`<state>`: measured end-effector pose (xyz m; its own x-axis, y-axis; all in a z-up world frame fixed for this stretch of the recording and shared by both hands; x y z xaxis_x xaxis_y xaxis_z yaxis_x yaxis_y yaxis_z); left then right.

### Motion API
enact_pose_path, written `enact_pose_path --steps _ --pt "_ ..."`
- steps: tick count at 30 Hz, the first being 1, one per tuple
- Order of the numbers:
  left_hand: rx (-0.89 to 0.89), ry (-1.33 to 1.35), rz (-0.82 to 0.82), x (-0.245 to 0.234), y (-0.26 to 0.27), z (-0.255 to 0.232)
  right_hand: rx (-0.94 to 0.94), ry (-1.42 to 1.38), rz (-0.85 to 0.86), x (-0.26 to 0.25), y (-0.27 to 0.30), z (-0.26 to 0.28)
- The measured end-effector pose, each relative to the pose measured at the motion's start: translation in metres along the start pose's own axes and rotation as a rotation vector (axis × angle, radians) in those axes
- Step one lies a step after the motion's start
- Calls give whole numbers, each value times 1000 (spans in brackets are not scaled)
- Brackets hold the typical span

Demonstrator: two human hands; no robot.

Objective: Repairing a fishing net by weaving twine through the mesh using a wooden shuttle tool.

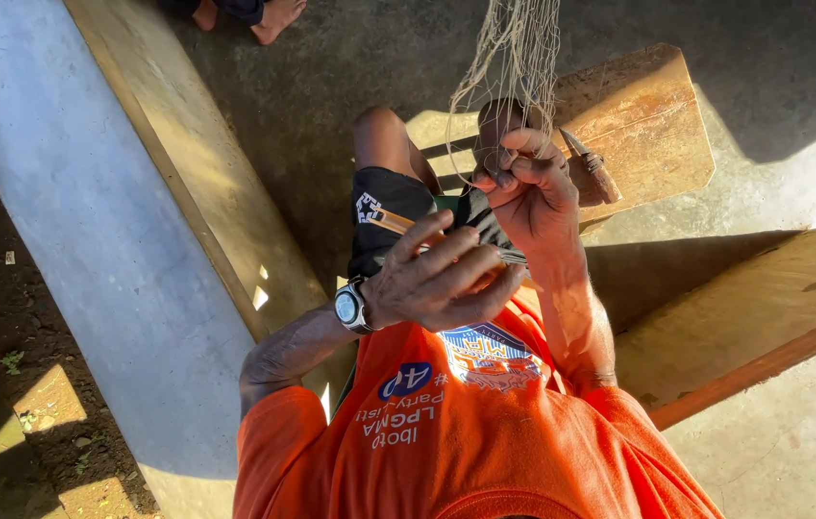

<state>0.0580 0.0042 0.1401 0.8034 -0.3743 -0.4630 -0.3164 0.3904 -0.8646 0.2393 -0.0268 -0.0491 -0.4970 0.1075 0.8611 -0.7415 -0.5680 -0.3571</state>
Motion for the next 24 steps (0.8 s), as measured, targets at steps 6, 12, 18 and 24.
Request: enact_pose_path --steps 6,12,18,24 --pt "-640 426 75 14 16 69 9 45 -3 -26 10 3" --pt "-713 318 164 28 36 80 6 82 64 -3 8 11" --pt "-666 381 191 26 17 82 -18 157 53 -15 6 9" --pt "-672 456 157 29 -7 87 -58 175 41 -4 5 1"
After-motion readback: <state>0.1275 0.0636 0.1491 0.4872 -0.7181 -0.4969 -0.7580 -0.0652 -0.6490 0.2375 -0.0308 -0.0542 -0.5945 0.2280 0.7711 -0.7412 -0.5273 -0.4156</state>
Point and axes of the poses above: each hand's wrist, its own y-axis away from the middle knuckle, its own x-axis out of the palm, z = x × y, the point moved 10 cm from there along -y, towards the middle knuckle, and after that the axes turned 6 degrees about z, right-handed, at the moved point
